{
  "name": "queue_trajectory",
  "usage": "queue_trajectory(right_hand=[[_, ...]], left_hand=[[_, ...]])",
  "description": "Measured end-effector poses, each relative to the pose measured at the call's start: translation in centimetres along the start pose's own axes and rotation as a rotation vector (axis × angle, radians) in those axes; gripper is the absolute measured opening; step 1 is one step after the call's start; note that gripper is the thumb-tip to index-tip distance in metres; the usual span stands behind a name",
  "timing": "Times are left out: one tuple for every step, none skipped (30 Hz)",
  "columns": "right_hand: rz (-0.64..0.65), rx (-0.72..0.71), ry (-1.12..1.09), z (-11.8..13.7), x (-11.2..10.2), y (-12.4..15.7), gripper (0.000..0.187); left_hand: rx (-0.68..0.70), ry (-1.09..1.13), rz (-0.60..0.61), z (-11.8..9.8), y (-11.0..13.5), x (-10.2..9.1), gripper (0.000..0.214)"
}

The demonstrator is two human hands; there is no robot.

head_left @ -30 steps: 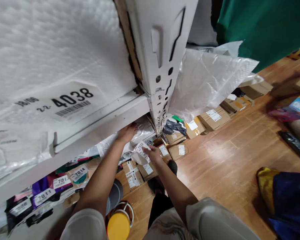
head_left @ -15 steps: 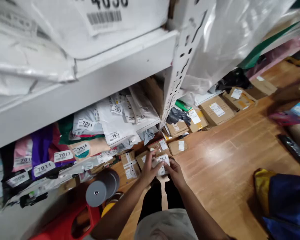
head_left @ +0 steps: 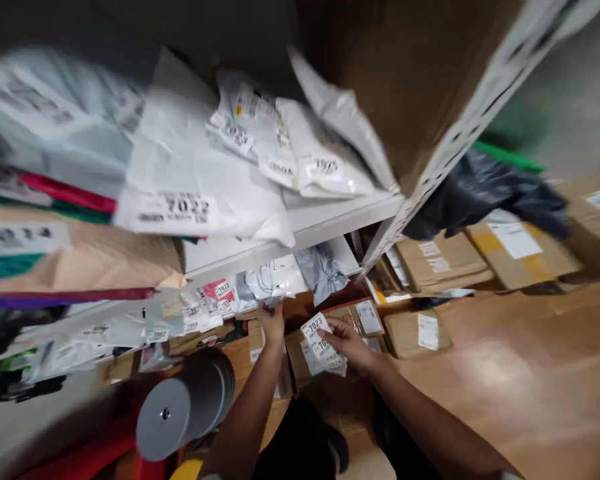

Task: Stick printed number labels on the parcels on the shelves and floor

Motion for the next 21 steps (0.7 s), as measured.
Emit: queue_trajectory(right_hand=[[0.016, -0.004, 0.037, -1.2, -0.8, -2.5, 0.041], [0.049, -0.009, 0.083, -2.3, -1.5, -5.0, 0.042], [0.101, -0.019, 0.133, -3.4, -1.9, -7.3, 0.041], [0.171, -0.028, 0.190, -4.3, -2.2, -9.4, 0.040], [0.248, -0.037, 0.252, -5.1, -2.2, -11.3, 0.039], [0.324, -0.049, 0.319, -5.8, -2.1, -12.8, 0.037], [0.388, -0.067, 0.386, -6.4, -1.8, -14.1, 0.036], [0.440, -0.089, 0.451, -7.0, -1.4, -15.2, 0.034], [0.473, -0.113, 0.510, -7.5, -1.0, -16.0, 0.033], [0.486, -0.135, 0.553, -8.1, -0.5, -16.8, 0.033], [0.483, -0.152, 0.572, -8.7, 0.0, -17.5, 0.033], [0.468, -0.158, 0.570, -9.4, 0.5, -18.1, 0.034], [0.448, -0.153, 0.553, -10.2, 0.9, -18.8, 0.036], [0.422, -0.149, 0.526, -10.9, 1.3, -19.4, 0.037], [0.393, -0.153, 0.498, -11.6, 1.6, -20.0, 0.038], [0.372, -0.167, 0.479, -12.2, 2.0, -20.5, 0.038], [0.355, -0.190, 0.470, -12.7, 2.3, -20.9, 0.039], [0.342, -0.214, 0.469, -12.9, 2.7, -21.2, 0.039], [0.331, -0.237, 0.472, -13.0, 3.1, -21.3, 0.038], [0.314, -0.256, 0.475, -13.0, 3.6, -21.4, 0.037], [0.292, -0.273, 0.472, -12.8, 4.1, -21.4, 0.036]], left_hand=[[0.019, -0.001, -0.064, 1.9, -0.1, 0.9, 0.037], [0.045, -0.009, -0.127, 3.5, -0.1, 1.5, 0.043], [0.087, -0.025, -0.180, 4.7, 0.0, 1.8, 0.049], [0.148, -0.050, -0.229, 5.8, 0.1, 1.8, 0.056], [0.224, -0.091, -0.277, 6.5, 0.1, 1.5, 0.063], [0.301, -0.137, -0.327, 7.1, 0.0, 0.9, 0.068], [0.361, -0.179, -0.402, 7.6, -0.3, 0.1, 0.073], [0.396, -0.205, -0.495, 8.0, -0.7, -0.8, 0.078], [0.411, -0.203, -0.585, 8.5, -1.3, -1.7, 0.082], [0.423, -0.172, -0.639, 9.0, -2.0, -2.5, 0.083], [0.451, -0.121, -0.618, 9.4, -2.8, -3.0, 0.077], [0.505, -0.068, -0.521, 9.8, -3.4, -3.2, 0.066], [0.579, -0.030, -0.372, 10.0, -3.9, -3.1, 0.051], [0.659, -0.012, -0.208, 10.2, -4.2, -2.8, 0.038], [0.729, -0.013, -0.081, 10.2, -4.2, -2.5, 0.032], [0.781, -0.035, -0.016, 10.1, -4.1, -2.2, 0.030], [0.811, -0.065, -0.017, 10.0, -4.0, -2.2, 0.028], [0.815, -0.087, -0.062, 9.9, -4.1, -2.5, 0.024], [0.800, -0.098, -0.124, 9.9, -4.2, -3.0, 0.017], [0.771, -0.097, -0.189, 9.9, -4.5, -3.7, 0.013], [0.735, -0.080, -0.255, 10.0, -5.0, -4.6, 0.016]])
Point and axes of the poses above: each hand's wrist, its own y-axis away from the middle knuckle, its own x-axis out of the palm, z = x × y, the point moved 2 cm from there along -y, towards the middle knuckle, and after that the axes turned 13 degrees about x, right-handed, at the moved point
